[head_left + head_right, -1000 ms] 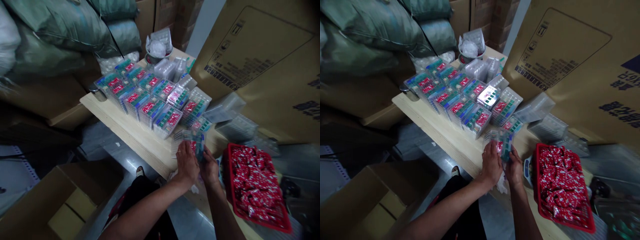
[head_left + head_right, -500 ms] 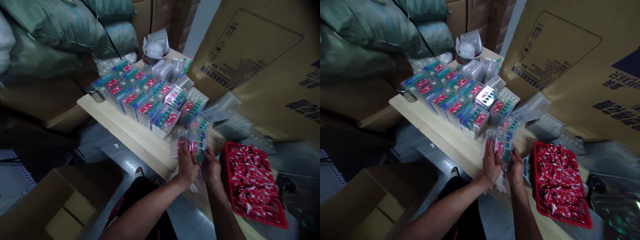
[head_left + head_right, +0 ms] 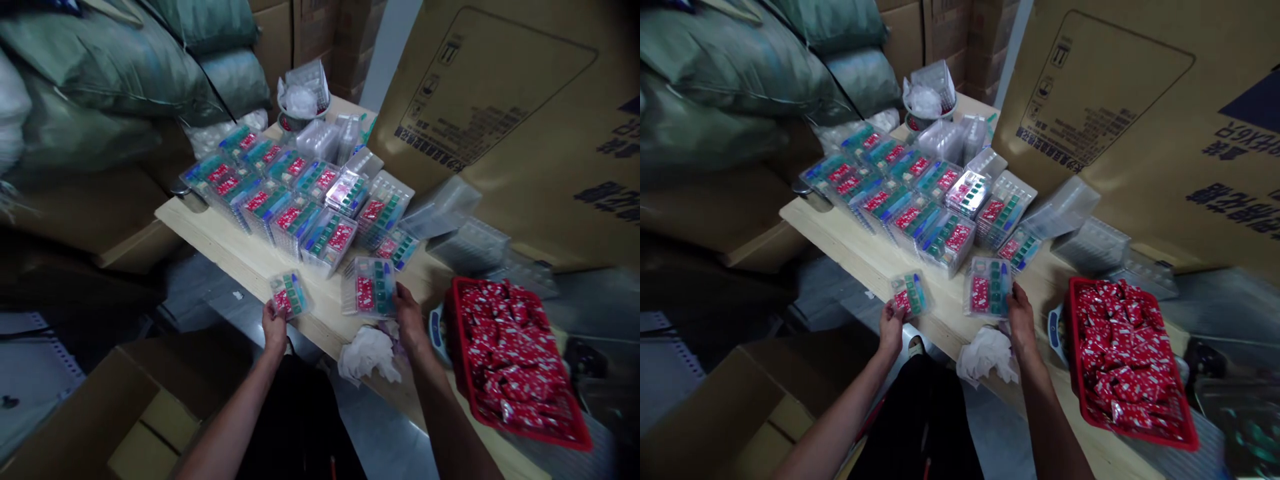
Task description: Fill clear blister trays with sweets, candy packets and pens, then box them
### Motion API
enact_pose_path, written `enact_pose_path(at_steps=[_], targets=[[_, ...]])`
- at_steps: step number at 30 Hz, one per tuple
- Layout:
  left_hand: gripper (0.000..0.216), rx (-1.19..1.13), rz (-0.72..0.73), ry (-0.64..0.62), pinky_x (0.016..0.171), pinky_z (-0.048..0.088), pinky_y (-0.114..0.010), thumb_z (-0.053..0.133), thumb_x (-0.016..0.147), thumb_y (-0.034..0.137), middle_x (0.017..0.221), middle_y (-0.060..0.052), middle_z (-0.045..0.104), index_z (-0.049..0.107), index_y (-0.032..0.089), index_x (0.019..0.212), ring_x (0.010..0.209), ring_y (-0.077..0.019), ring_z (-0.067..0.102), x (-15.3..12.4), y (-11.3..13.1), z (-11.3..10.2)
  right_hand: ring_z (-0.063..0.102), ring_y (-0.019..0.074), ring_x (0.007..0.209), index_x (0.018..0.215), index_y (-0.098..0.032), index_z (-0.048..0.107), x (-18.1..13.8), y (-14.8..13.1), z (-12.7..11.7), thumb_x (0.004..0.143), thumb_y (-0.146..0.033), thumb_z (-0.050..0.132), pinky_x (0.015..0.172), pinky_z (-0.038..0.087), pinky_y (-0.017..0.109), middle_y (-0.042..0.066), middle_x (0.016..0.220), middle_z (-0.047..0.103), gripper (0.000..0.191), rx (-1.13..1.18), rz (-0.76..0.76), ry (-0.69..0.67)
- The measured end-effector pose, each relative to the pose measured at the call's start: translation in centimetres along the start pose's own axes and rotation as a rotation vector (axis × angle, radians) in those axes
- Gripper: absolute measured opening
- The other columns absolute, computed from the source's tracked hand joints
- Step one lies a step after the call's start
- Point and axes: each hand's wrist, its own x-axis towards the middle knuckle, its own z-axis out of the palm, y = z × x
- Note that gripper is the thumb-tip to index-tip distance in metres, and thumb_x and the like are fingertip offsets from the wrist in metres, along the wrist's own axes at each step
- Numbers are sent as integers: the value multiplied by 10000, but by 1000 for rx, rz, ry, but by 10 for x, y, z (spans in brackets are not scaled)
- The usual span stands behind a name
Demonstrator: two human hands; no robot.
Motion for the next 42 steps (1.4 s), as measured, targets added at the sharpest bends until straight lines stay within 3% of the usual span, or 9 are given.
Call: enact_pose_path(at_steps=[8, 10, 13, 15, 26, 30, 34, 38, 42], targets=[[421, 804, 311, 185, 1130, 385, -568, 667, 835, 220, 1416, -222, 486, 572, 127, 1234, 1322, -383, 480, 3, 20, 14, 613, 296, 1205, 1285, -158, 670, -21, -14, 9, 693, -487, 564, 1094, 431, 430, 131, 1323, 688, 686, -44, -111, -11], [447, 802, 433, 84, 1143, 383, -547, 604, 871, 210, 1424, -227, 484, 553, 117, 1305, 1332, -371, 477, -24, 33, 34, 604, 297, 1230, 1289, -168, 669, -26, -19, 10, 726, -479, 543, 1117, 413, 439, 131, 1329, 686, 656, -92, -154, 16], [422, 657, 642, -323, 1162, 400, -435, 467, 965, 238, 1356, -180, 558, 561, 147, 1366, 1295, -295, 526, -77, 47, 75, 624, 295, 1195, 1286, -189, 681, -31, -25, 10, 757, -476, 529, 1112, 420, 443, 120, 1300, 707, 620, -128, -190, -10], [460, 626, 621, -459, 1150, 413, -434, 447, 986, 278, 1357, -185, 559, 541, 143, 1416, 1293, -301, 530, -107, 55, 100, 632, 297, 1182, 1278, -186, 688, -33, -27, 10, 755, -474, 539, 1110, 422, 442, 122, 1303, 707, 615, -120, -185, -31], [481, 515, 522, -476, 1171, 371, -525, 455, 951, 214, 1385, -181, 555, 526, 177, 1425, 1328, -329, 496, -152, 75, 130, 655, 250, 1106, 1240, -188, 707, -41, -30, 5, 708, -419, 641, 1003, 508, 396, 77, 1241, 727, 585, 209, -151, 38], [525, 156, 415, -519, 1174, 414, -430, 443, 990, 276, 1441, -161, 551, 410, 179, 1505, 1337, -270, 536, -167, 71, 111, 611, 257, 1231, 1316, -207, 677, -70, -50, -1, 795, -415, 626, 1106, 447, 417, 75, 1363, 673, 564, 136, -239, 42], [548, 1, 307, -394, 1155, 441, -391, 486, 1009, 361, 1485, -139, 554, 372, 211, 1524, 1339, -252, 558, -160, 55, 48, 528, 272, 1371, 1412, -249, 617, -116, -40, 21, 873, -438, 608, 1198, 362, 439, 65, 1484, 593, 572, -79, -327, -125], [427, 112, 255, -172, 1037, 524, -392, 533, 966, 311, 1297, -112, 673, 511, 211, 1381, 1133, -236, 664, -106, 36, -9, 558, 295, 1326, 1441, -257, 576, -131, 4, 89, 867, -355, 545, 1182, 383, 479, 74, 1429, 636, 583, -182, -196, -391], [348, 385, 238, -24, 1049, 499, -378, 582, 881, 166, 1201, -116, 677, 625, 163, 1227, 1095, -233, 654, -34, 29, -16, 604, 346, 1227, 1385, -169, 610, -105, 31, 163, 766, -213, 548, 1125, 419, 520, 133, 1286, 697, 623, -304, -193, -454]])
